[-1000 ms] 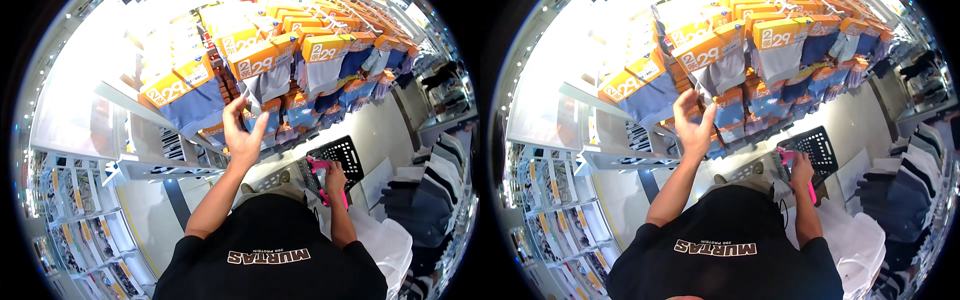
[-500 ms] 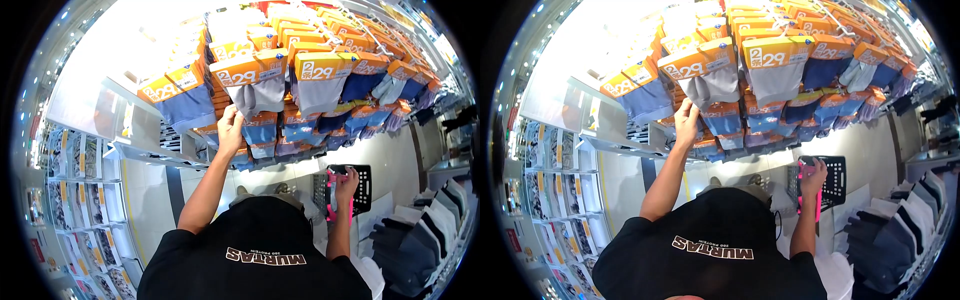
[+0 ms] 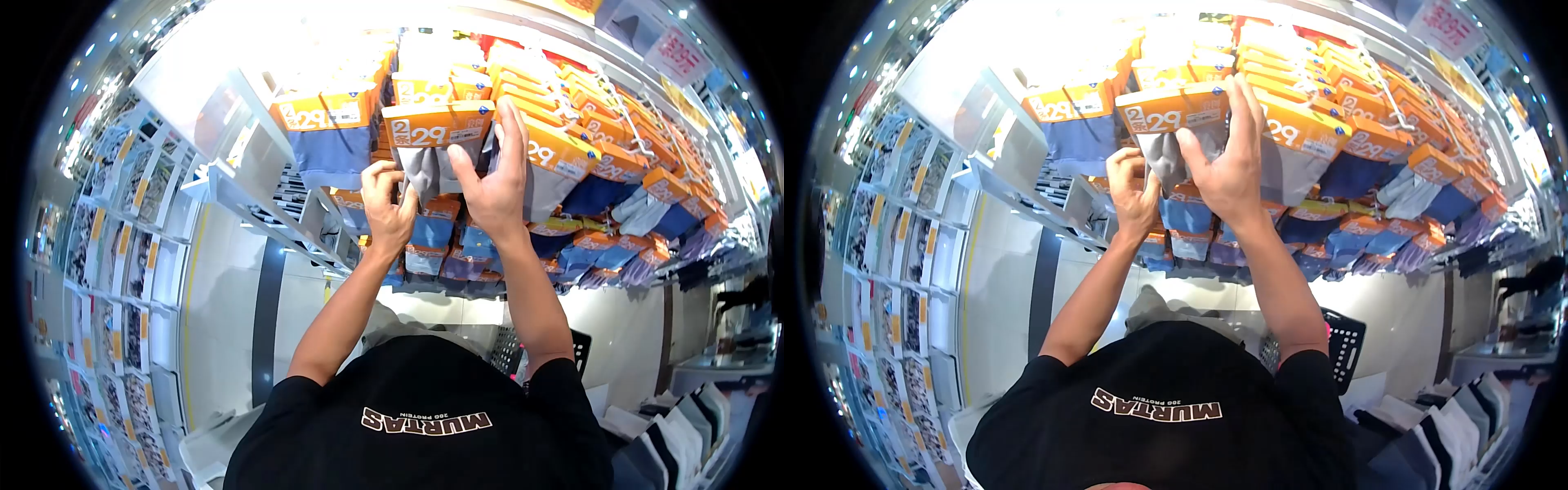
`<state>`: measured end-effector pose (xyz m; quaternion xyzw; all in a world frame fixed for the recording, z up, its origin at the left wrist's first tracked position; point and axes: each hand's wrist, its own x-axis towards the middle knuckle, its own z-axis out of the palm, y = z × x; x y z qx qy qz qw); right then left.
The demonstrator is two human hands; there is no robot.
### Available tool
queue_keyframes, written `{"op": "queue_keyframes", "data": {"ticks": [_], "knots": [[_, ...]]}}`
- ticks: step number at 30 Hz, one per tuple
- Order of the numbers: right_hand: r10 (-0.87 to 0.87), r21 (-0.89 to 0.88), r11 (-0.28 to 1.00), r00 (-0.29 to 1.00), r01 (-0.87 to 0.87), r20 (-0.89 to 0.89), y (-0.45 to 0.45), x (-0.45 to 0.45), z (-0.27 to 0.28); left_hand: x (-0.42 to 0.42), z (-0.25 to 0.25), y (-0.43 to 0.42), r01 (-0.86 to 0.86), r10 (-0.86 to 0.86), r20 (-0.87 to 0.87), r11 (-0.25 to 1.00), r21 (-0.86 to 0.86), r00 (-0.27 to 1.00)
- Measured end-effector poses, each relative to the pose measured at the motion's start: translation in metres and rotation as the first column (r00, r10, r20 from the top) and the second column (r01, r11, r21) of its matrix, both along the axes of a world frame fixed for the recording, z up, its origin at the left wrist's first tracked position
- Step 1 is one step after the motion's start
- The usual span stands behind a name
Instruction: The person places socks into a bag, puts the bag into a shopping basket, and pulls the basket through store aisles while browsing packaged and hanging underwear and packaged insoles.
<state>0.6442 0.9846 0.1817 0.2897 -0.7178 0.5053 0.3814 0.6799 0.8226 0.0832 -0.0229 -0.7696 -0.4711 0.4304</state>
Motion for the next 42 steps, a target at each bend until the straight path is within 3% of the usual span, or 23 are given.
{"op": "queue_keyframes", "data": {"ticks": [1, 2, 5, 7, 9, 11, 14, 17, 19, 22, 23, 25, 28, 29, 31, 35, 37, 39, 40, 42], "knots": [[-0.002, -0.019, 1.0, 0.999, 0.002, 0.036, -0.006, -0.005, 0.001, 0.001, 0.0, -0.003, -0.004, 0.006, 0.032, 0.998, -0.064, 0.999], [-0.003, -0.038, 0.999, 0.997, 0.005, 0.071, -0.011, -0.008, 0.0, 0.004, -0.001, -0.001, 0.005, -0.007, 0.081, 1.0, 0.016, 0.997], [0.274, -0.292, 0.936, 0.928, -0.196, 0.253, -0.021, -0.012, -0.004, 0.008, 0.004, -0.002, 0.008, -0.003, 0.066, 0.997, -0.082, 0.998], [0.298, -0.354, 0.914, 0.921, -0.199, 0.253, -0.022, -0.016, -0.012, 0.009, 0.013, 0.001, -0.034, 0.038, 0.051, 0.996, -0.077, 0.998], [0.229, -0.272, 0.951, 0.922, -0.145, 0.311, -0.016, -0.014, -0.014, 0.014, 0.018, 0.003, -0.06, 0.064, 0.064, 0.996, -0.059, 0.996], [0.419, -0.395, 0.879, 0.825, -0.266, 0.379, -0.012, -0.008, -0.008, 0.018, 0.021, -0.003, -0.031, 0.031, 0.011, 0.999, -0.013, 0.999], [0.592, -0.494, 0.784, 0.694, -0.377, 0.409, -0.006, -0.015, -0.01, 0.034, 0.026, -0.015, 0.128, -0.208, 0.281, 0.952, 0.276, 0.937], [0.673, -0.56, 0.717, 0.624, -0.416, 0.397, -0.003, -0.012, -0.005, 0.034, 0.026, -0.01, 0.251, -0.303, 0.074, 0.882, 0.4, 0.95], [0.697, -0.584, 0.692, 0.602, -0.425, 0.388, 0.0, -0.009, -0.005, 0.036, 0.018, -0.014, 0.305, -0.394, 0.077, 0.806, 0.507, 0.916], [0.73, -0.626, 0.635, 0.615, -0.452, 0.297, 0.001, 0.002, 0.002, 0.042, 0.017, -0.011, 0.32, -0.535, 0.045, 0.569, 0.757, 0.844], [0.741, -0.646, 0.608, 0.622, -0.462, 0.253, 0.0, 0.009, 0.007, 0.046, 0.018, -0.008, 0.312, -0.546, 0.069, 0.574, 0.757, 0.835], [0.757, -0.68, 0.575, 0.611, -0.456, 0.231, 0.004, 0.02, 0.008, 0.057, 0.016, -0.005, 0.351, -0.55, 0.077, 0.628, 0.694, 0.832], [0.765, -0.731, 0.557, 0.586, -0.394, 0.267, 0.023, 0.031, -0.016, 0.072, 0.005, 0.005, 0.212, -0.293, 0.107, 0.858, 0.467, 0.95], [0.75, -0.744, 0.575, 0.581, -0.34, 0.315, 0.029, 0.037, -0.022, 0.078, 0.004, 0.007, 0.185, -0.255, 0.113, 0.885, 0.428, 0.96], [0.717, -0.759, 0.612, 0.561, -0.223, 0.414, 0.04, 0.051, -0.036, 0.09, 0.01, 0.014, 0.335, -0.412, -0.005, 0.732, 0.593, 0.911], [0.748, -0.82, 0.571, 0.43, -0.028, 0.506, 0.051, 0.073, -0.066, 0.094, -0.01, 0.026, 0.57, -0.719, -0.019, 0.533, 0.626, 0.694], [0.735, -0.81, 0.587, 0.416, 0.006, 0.536, 0.055, 0.079, -0.082, 0.103, -0.012, 0.031, 0.532, -0.8, 0.186, 0.532, 0.659, 0.57], [0.68, -0.772, 0.635, 0.448, 0.038, 0.581, 0.059, 0.087, -0.091, 0.103, -0.011, 0.041, 0.377, -0.783, 0.385, 0.588, 0.716, 0.489], [0.731, -0.81, 0.586, 0.419, 0.02, 0.539, 0.065, 0.09, -0.097, 0.105, -0.009, 0.046, 0.356, -0.798, 0.331, 0.54, 0.763, 0.504], [0.697, -0.79, 0.609, 0.426, 0.074, 0.577, 0.076, 0.092, -0.106, 0.107, -0.004, 0.054, 0.32, -0.817, 0.221, 0.436, 0.841, 0.532]]}}
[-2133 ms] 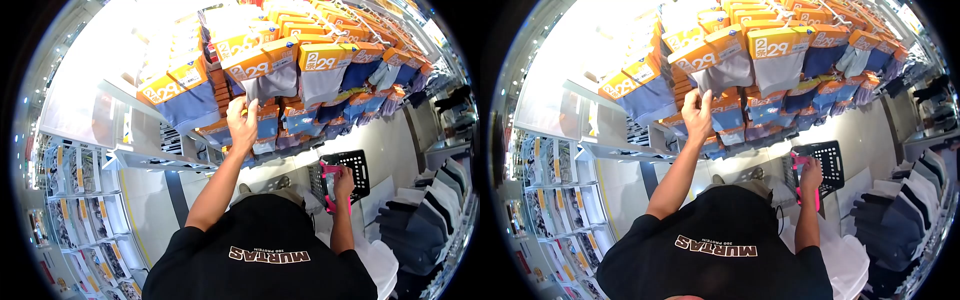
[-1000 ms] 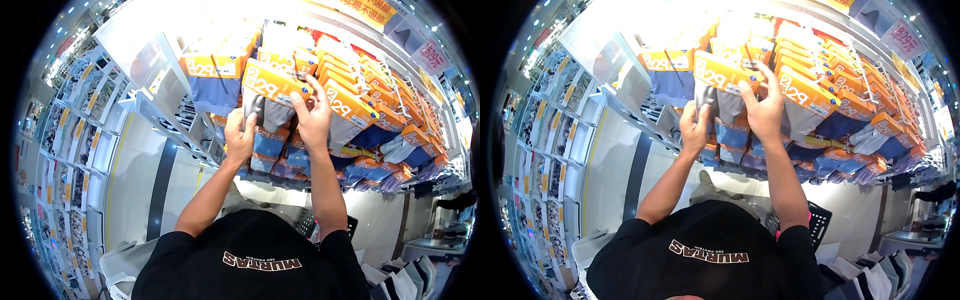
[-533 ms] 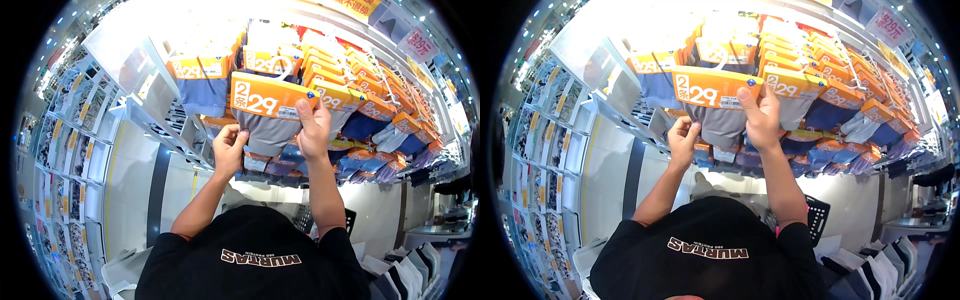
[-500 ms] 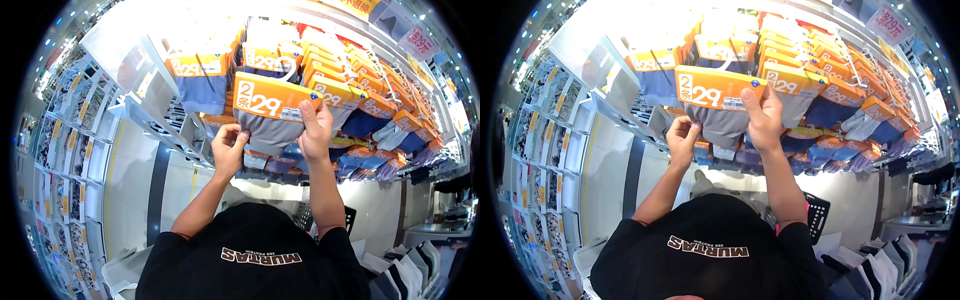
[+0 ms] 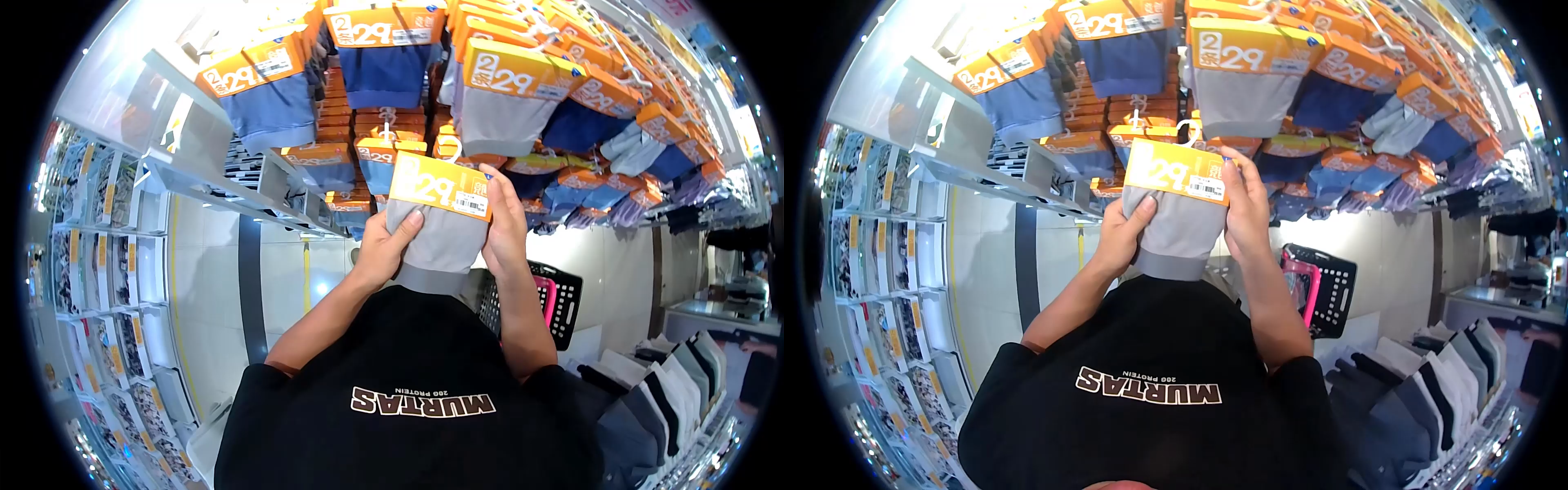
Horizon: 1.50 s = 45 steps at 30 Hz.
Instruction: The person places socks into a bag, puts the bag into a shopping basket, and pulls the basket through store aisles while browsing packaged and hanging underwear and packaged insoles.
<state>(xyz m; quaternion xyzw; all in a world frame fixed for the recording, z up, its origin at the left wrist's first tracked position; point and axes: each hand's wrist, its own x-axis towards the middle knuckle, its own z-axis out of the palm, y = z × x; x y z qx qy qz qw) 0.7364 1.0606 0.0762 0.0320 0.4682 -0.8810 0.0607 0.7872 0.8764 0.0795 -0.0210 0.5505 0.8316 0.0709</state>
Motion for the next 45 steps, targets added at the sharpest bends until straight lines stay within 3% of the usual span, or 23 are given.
{"op": "queue_keyframes", "data": {"ticks": [4, 6, 7, 10, 11, 12, 13, 14, 16, 18, 22, 23, 24, 26, 27, 29, 30, 32, 33, 37, 42, 45], "knots": [[-0.024, 0.084, 0.996, 1.0, 0.023, 0.011, 0.008, 0.007, -0.008, -0.001, -0.004, 0.006, 0.027, -0.028, 0.023, 1.0, 0.015, 0.999], [-0.034, 0.173, 0.984, 0.998, 0.043, -0.055, 0.004, 0.009, -0.02, 0.0, 0.007, 0.013, -0.012, 0.002, -0.052, 0.982, -0.19, 0.999], [-0.034, 0.131, 0.991, 0.999, 0.039, -0.037, 0.002, 0.011, -0.025, 0.001, 0.011, 0.016, -0.04, 0.014, -0.093, 0.957, -0.289, 0.996], [-0.044, 0.033, 0.999, 0.997, 0.041, 0.069, -0.011, 0.022, -0.025, 0.01, 0.015, 0.013, 0.164, -0.266, -0.189, 0.888, -0.43, 0.945], [0.091, -0.166, 0.984, 0.99, -0.071, 0.112, -0.006, 0.023, -0.049, 0.012, 0.019, 0.02, 0.159, -0.309, -0.293, 0.883, -0.441, 0.905], [0.228, -0.349, 0.923, 0.962, -0.163, 0.153, -0.002, 0.024, -0.072, 0.017, 0.021, 0.032, 0.201, -0.271, -0.192, 0.926, -0.32, 0.943], [0.388, -0.58, 0.761, 0.92, -0.289, 0.05, -0.002, 0.026, -0.076, 0.021, 0.022, 0.042, 0.225, -0.244, -0.085, 0.956, -0.191, 0.966], [0.345, -0.508, 0.827, 0.931, -0.242, 0.117, -0.006, 0.028, -0.081, 0.02, 0.017, 0.043, 0.179, -0.212, -0.1, 0.948, -0.262, 0.972], [0.297, -0.235, 0.923, 0.953, -0.304, -0.065, -0.013, 0.031, -0.078, 0.014, 0.008, 0.041, 0.084, -0.15, -0.133, 0.91, -0.405, 0.98], [0.289, -0.103, 0.947, 0.947, -0.305, -0.139, -0.019, 0.037, -0.074, 0.014, 0.006, 0.037, 0.104, -0.164, -0.115, 0.909, -0.404, 0.98], [0.314, 0.032, 0.949, 0.941, -0.313, -0.124, -0.022, 0.037, -0.066, 0.018, 0.004, 0.033, 0.099, -0.127, -0.078, 0.949, -0.298, 0.989], [0.302, -0.033, 0.953, 0.953, -0.302, -0.002, -0.019, 0.035, -0.064, 0.018, 0.003, 0.03, 0.087, -0.109, -0.071, 0.961, -0.264, 0.992], [0.284, -0.102, 0.957, 0.951, -0.273, 0.121, -0.018, 0.032, -0.056, 0.02, 0.0, 0.025, 0.062, -0.077, -0.058, 0.973, -0.222, 0.995], [-0.053, -0.069, 0.995, 0.975, 0.07, 0.216, -0.027, 0.019, -0.054, 0.023, -0.009, 0.012, 0.004, -0.009, -0.033, 0.991, -0.135, 0.999], [-0.082, -0.146, 0.985, 0.995, 0.088, 0.051, -0.03, 0.012, -0.035, 0.022, -0.015, 0.006, -0.043, 0.042, -0.022, 0.996, -0.073, 0.999], [-0.07, -0.09, 0.994, 0.995, 0.064, -0.065, -0.031, 0.001, -0.012, 0.023, -0.025, -0.004, -0.133, 0.132, 0.014, 0.99, 0.056, 0.991], [-0.077, -0.012, 0.997, 0.986, 0.076, -0.147, -0.033, -0.005, -0.004, 0.02, -0.008, 0.006, -0.235, 0.249, -0.065, 0.957, 0.171, 0.966], [-0.078, 0.139, 0.982, 0.948, 0.126, -0.31, -0.038, -0.017, 0.011, 0.008, -0.007, -0.001, -0.262, 0.242, -0.186, 0.961, -0.09, 0.952], [-0.106, 0.132, 0.978, 0.928, 0.162, -0.358, -0.042, -0.024, 0.017, 0.0, -0.006, -0.005, -0.281, 0.228, -0.241, 0.935, -0.215, 0.943], [-0.229, 0.068, 0.945, 0.797, 0.319, -0.558, -0.071, -0.065, 0.059, -0.046, 0.03, -0.03, -0.392, 0.28, -0.392, 0.888, -0.24, 0.876], [-0.273, 0.004, 0.927, 0.68, 0.375, -0.68, -0.1, -0.114, 0.095, -0.095, 0.055, -0.051, -0.496, 0.34, -0.519, 0.846, -0.195, 0.784], [-0.146, 0.124, 0.947, 0.741, 0.296, -0.656, -0.111, -0.13, 0.096, -0.111, 0.046, -0.06, -0.535, 0.393, -0.503, 0.827, -0.172, 0.77]]}}
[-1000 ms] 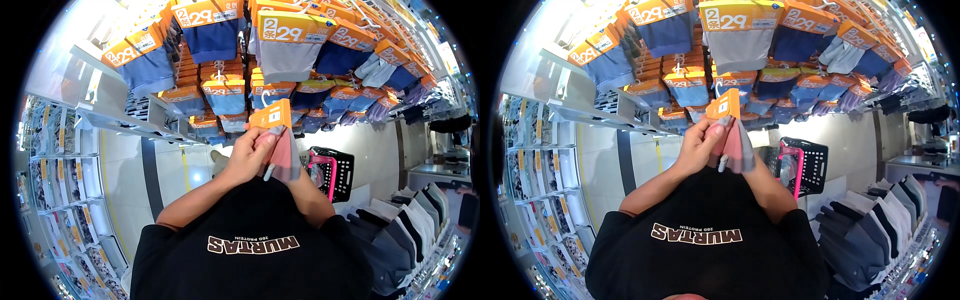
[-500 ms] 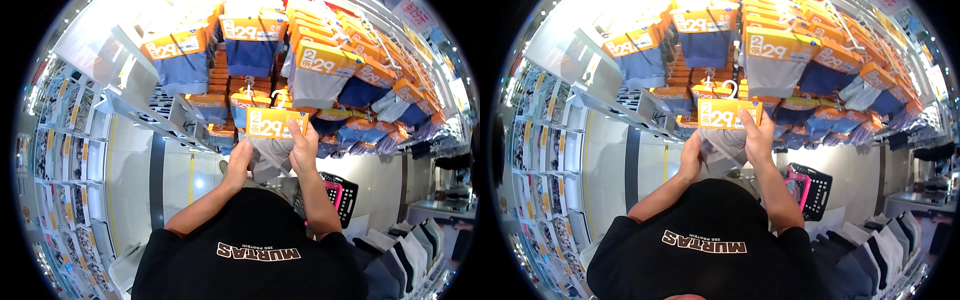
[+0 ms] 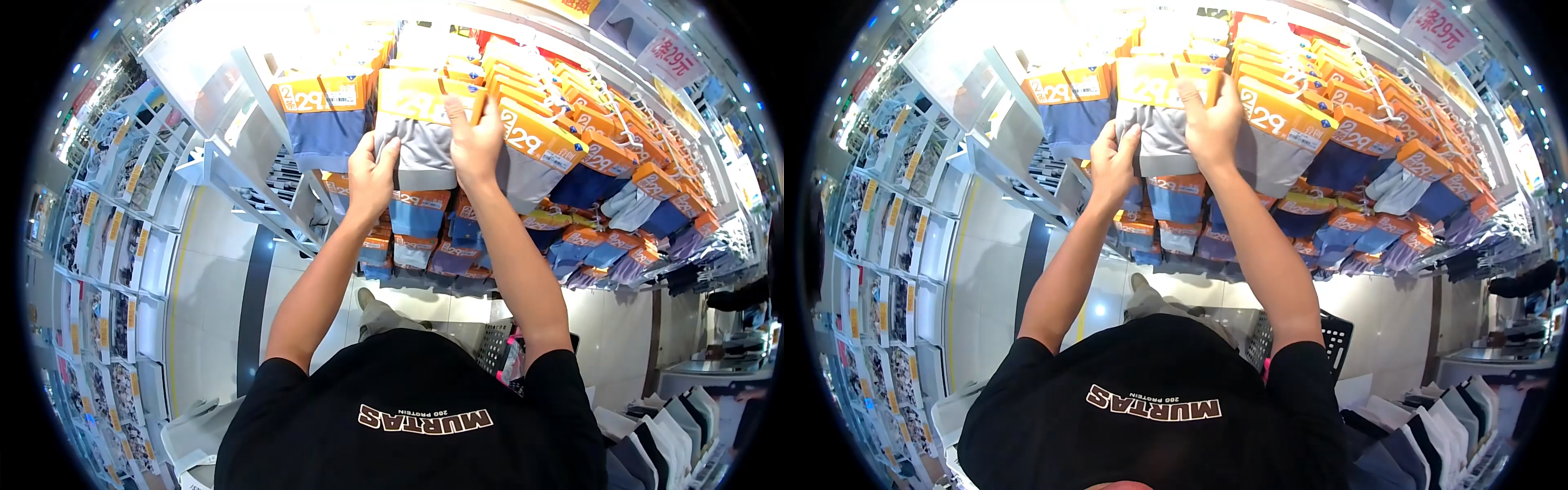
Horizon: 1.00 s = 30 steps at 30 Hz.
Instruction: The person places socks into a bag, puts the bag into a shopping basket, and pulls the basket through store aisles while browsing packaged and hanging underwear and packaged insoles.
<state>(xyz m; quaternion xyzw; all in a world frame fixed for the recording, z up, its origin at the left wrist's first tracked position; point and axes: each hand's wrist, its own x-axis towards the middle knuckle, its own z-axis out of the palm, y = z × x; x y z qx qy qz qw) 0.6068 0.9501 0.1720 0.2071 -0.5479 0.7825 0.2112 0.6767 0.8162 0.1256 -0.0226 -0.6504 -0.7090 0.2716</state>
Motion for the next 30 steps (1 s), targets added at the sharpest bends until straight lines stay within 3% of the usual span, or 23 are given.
{"op": "queue_keyframes", "data": {"ticks": [6, 8, 10, 12, 13, 16, 18, 20, 23, 27, 30], "knots": [[-0.042, 0.319, 0.948, 0.986, -0.012, 0.163, 0.01, 0.008, -0.022, -0.015, -0.023, -0.008, -0.169, 0.17, 0.028, 0.985, -0.035, 0.985], [0.082, 0.227, 0.969, 0.993, -0.098, 0.08, 0.012, 0.035, -0.028, -0.018, -0.023, -0.006, -0.17, 0.17, -0.002, 0.985, -0.036, 0.985], [-0.255, 0.514, 0.792, 0.944, 0.328, -0.21, 0.024, 0.072, -0.039, -0.022, -0.031, -0.006, -0.146, 0.145, 0.045, 0.989, 0.016, 0.988], [-0.061, 0.529, 0.835, 0.981, 0.151, -0.184, 0.048, 0.095, -0.039, -0.022, -0.042, -0.006, -0.136, 0.138, 0.028, 0.99, -0.037, 0.99], [-0.073, 0.482, 0.864, 0.983, 0.148, -0.171, 0.059, 0.104, -0.032, -0.019, -0.045, -0.005, -0.122, 0.123, 0.047, 0.992, -0.025, 0.991], [-0.35, 0.384, 0.816, 0.898, 0.432, -0.268, 0.104, 0.086, -0.036, -0.005, -0.061, -0.001, -0.103, 0.109, 0.125, 0.993, -0.055, 0.986], [-0.5, 0.306, 0.765, 0.822, 0.567, -0.274, 0.134, 0.062, -0.031, 0.008, -0.08, 0.009, -0.091, 0.076, 0.236, 0.995, 0.05, 0.969], [-0.506, 0.128, 0.841, 0.849, 0.525, -0.153, 0.146, 0.05, -0.017, 0.019, -0.1, 0.023, -0.091, 0.064, 0.277, 0.992, 0.084, 0.959], [-0.398, 0.067, 0.916, 0.918, 0.397, -0.001, 0.15, 0.033, -0.016, 0.043, -0.116, 0.043, 0.062, -0.081, 0.346, 0.996, 0.065, 0.935], [-0.423, 0.155, 0.896, 0.906, 0.416, 0.009, 0.14, 0.036, -0.019, 0.071, -0.125, 0.062, 0.188, -0.213, 0.363, 0.977, 0.105, 0.907], [-0.197, 0.073, 0.979, 0.97, 0.189, 0.143, 0.137, 0.039, -0.02, 0.087, -0.133, 0.068, 0.227, -0.272, 0.405, 0.961, 0.157, 0.873]]}}
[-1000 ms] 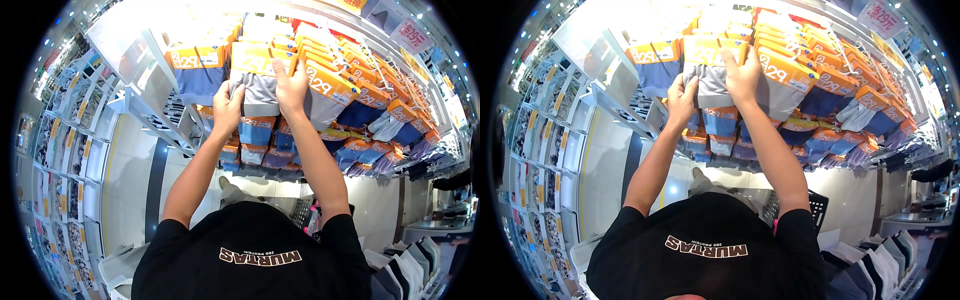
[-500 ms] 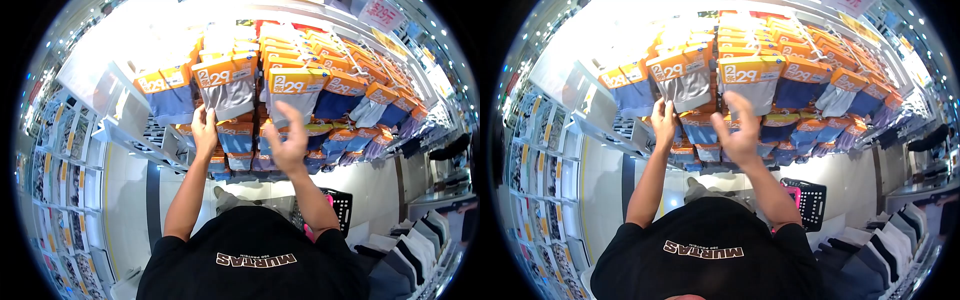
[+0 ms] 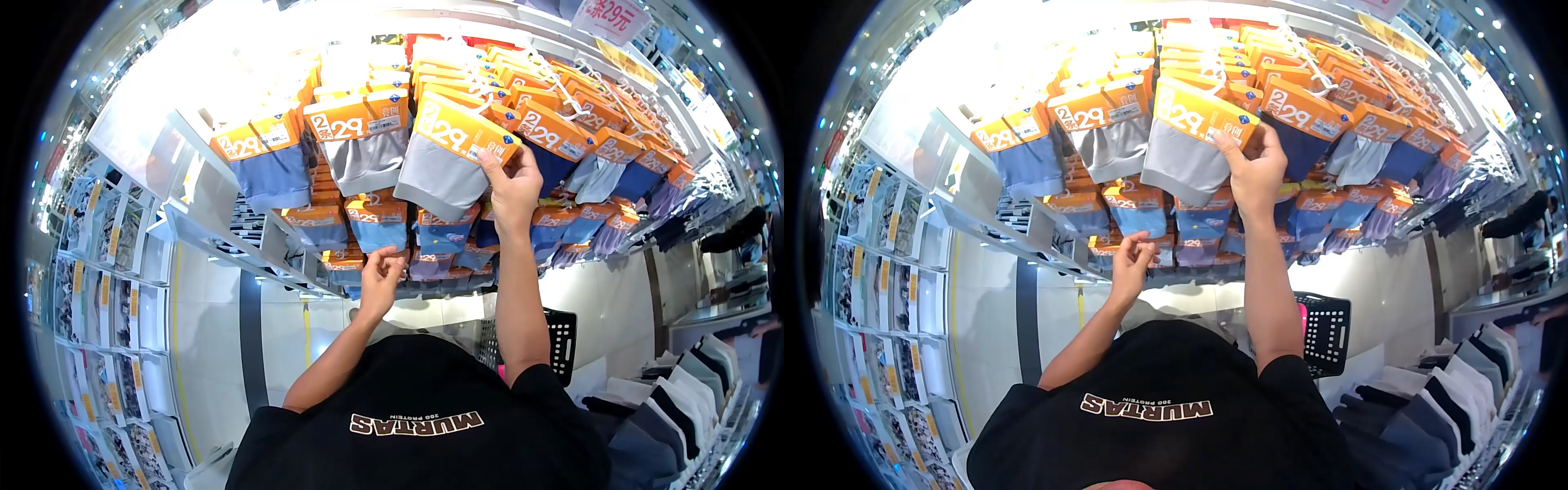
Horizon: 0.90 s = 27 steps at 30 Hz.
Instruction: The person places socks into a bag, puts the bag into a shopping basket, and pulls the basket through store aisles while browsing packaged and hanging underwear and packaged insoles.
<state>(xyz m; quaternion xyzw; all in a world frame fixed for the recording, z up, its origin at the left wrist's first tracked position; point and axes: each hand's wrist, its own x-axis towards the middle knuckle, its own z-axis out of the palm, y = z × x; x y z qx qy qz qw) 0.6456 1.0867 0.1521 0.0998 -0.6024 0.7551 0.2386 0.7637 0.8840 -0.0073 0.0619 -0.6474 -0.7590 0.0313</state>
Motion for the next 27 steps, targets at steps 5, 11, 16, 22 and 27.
{"op": "queue_keyframes", "data": {"ticks": [5, 11, 16, 22, 27], "knots": [[0.042, -0.124, 0.991, 0.995, -0.053, -0.086, 0.0, 0.006, 0.001, 0.005, 0.013, -0.001, 0.035, -0.034, 0.023, 0.999, -0.014, 0.999], [0.235, -0.355, 0.9, 0.967, -0.255, -0.1, 0.014, 0.052, 0.013, -0.006, 0.053, -0.002, -0.023, 0.04, -0.205, 0.996, 0.085, 0.978], [0.331, -0.391, 0.883, 0.935, -0.26, 0.127, 0.012, 0.089, -0.044, 0.001, 0.067, 0.01, 0.251, -0.146, -0.409, 0.943, 0.217, 0.901], [0.33, -0.526, 0.848, 0.843, -0.066, 0.425, 0.011, 0.128, -0.102, 0.029, 0.057, 0.031, 0.219, -0.217, -0.029, 0.972, 0.084, 0.976], [0.255, -0.401, 0.915, 0.841, -0.049, 0.478, 0.01, 0.133, -0.111, 0.03, 0.051, 0.038, 0.198, -0.196, -0.025, 0.973, 0.117, 0.98]]}}
